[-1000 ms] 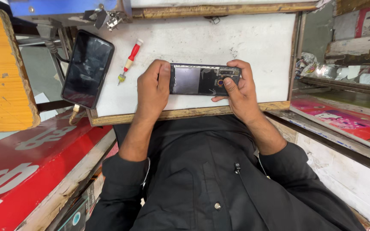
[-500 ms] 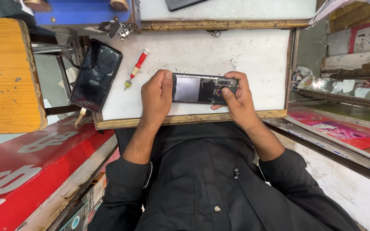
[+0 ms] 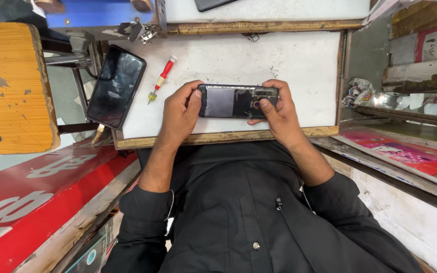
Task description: The person uses a red-handled screwdriver to unscrew and remove components from the back of a disassembled smartphone. The person repeatedly adjusts the phone and uses the screwdriver on the internal components.
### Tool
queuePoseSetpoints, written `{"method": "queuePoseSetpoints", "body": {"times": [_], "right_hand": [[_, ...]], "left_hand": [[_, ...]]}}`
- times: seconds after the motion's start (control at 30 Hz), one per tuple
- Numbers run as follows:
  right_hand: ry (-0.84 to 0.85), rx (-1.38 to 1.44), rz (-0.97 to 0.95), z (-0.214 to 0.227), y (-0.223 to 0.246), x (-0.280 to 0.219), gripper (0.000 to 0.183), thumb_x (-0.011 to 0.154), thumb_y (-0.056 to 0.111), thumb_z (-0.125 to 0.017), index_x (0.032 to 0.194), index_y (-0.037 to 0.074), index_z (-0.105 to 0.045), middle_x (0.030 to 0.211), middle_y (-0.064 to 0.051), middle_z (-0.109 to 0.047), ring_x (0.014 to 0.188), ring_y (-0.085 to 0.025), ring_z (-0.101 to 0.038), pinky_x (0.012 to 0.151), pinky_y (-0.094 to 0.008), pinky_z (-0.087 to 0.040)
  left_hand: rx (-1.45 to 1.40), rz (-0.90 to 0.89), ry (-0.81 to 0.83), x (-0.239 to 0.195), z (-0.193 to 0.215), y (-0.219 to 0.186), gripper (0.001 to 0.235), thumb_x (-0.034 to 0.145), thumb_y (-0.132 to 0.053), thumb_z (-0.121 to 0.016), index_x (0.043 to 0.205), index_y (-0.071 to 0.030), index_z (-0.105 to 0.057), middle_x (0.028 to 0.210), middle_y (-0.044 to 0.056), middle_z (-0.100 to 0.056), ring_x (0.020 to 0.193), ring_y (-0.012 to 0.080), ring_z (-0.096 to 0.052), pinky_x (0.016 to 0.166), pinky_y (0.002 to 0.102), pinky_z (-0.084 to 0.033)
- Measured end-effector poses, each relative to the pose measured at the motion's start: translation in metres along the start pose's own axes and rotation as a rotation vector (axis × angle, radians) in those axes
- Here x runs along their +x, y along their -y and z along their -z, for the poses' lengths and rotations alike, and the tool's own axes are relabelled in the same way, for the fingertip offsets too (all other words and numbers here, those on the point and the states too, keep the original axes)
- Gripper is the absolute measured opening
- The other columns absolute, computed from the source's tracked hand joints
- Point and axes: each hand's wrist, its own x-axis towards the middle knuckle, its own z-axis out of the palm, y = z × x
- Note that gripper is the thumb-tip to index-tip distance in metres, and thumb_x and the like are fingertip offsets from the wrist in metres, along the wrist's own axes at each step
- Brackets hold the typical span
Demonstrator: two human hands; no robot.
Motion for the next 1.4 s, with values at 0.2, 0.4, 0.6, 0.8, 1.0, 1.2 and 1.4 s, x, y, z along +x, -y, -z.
{"method": "queuePoseSetpoints", "body": {"times": [0.2,0.4,0.6,0.8,1.0,1.2,1.4], "right_hand": [[0.039,-0.105,0.04,-0.001,0.0,-0.007,0.04,0.111,0.017,-0.056,0.143,0.009,-0.035,0.121,-0.013,-0.059,0.105,-0.019,-0.067,0.078,-0.039,-0.069],[0.081,-0.117,0.022,-0.005,0.001,-0.007,0.039,0.11,0.017,-0.056,0.143,0.01,-0.037,0.116,-0.012,-0.063,0.1,-0.018,-0.069,0.075,-0.037,-0.068],[0.059,-0.065,0.015,-0.007,0.006,-0.005,0.039,0.108,0.014,-0.057,0.141,0.01,-0.038,0.116,-0.01,-0.061,0.099,-0.016,-0.068,0.071,-0.037,-0.068],[0.031,-0.036,-0.03,-0.003,0.006,-0.002,0.037,0.108,0.013,-0.056,0.141,0.01,-0.039,0.114,-0.009,-0.063,0.097,-0.016,-0.068,0.071,-0.036,-0.068],[0.032,-0.125,-0.063,-0.003,0.004,-0.002,0.036,0.105,0.007,-0.055,0.139,0.009,-0.043,0.115,-0.009,-0.06,0.099,-0.017,-0.067,0.072,-0.037,-0.068],[0.074,-0.142,-0.043,-0.005,0.003,-0.003,0.036,0.104,0.005,-0.055,0.138,0.007,-0.043,0.112,-0.009,-0.06,0.098,-0.016,-0.066,0.072,-0.036,-0.069],[0.104,-0.171,-0.057,-0.01,0.013,-0.002,0.037,0.103,0.007,-0.056,0.138,0.008,-0.043,0.115,-0.009,-0.06,0.099,-0.016,-0.067,0.071,-0.035,-0.068]], "left_hand": [[0.24,0.059,-0.038,0.003,0.0,0.008,0.035,0.11,-0.029,-0.056,0.092,-0.001,-0.063,0.06,0.004,-0.05,0.057,0.0094,-0.045,0.053,0.031,-0.039],[0.45,0.14,0.084,0.007,0.009,0.018,0.056,0.115,-0.038,-0.061,0.081,0.007,-0.059,0.062,0.012,-0.049,0.06,0.0165,-0.043,0.057,0.035,-0.038],[-0.236,0.284,0.267,-0.002,0.034,0.013,0.029,0.105,-0.02,-0.052,0.126,-0.004,-0.066,0.093,0.003,-0.073,0.079,0.0112,-0.07,0.069,0.026,-0.06],[-0.191,0.308,0.318,0.002,0.041,0.019,0.029,0.103,-0.015,-0.056,0.125,0.001,-0.068,0.098,0.005,-0.075,0.082,0.0111,-0.072,0.071,0.026,-0.06],[-0.02,0.291,0.331,0.007,0.043,0.016,0.022,0.1,-0.017,-0.066,0.101,0.002,-0.076,0.079,0.004,-0.073,0.07,0.0092,-0.067,0.064,0.024,-0.055],[0.139,0.339,0.356,0.013,0.039,0.015,0.035,0.096,-0.028,-0.074,0.077,0.0,-0.069,0.056,0.001,-0.058,0.051,0.0094,-0.053,0.046,0.028,-0.04],[0.415,0.231,0.333,0.013,0.031,0.013,0.04,0.094,-0.032,-0.081,0.075,0.002,-0.071,0.054,0.003,-0.055,0.054,0.012,-0.048,0.049,0.031,-0.04]]}}
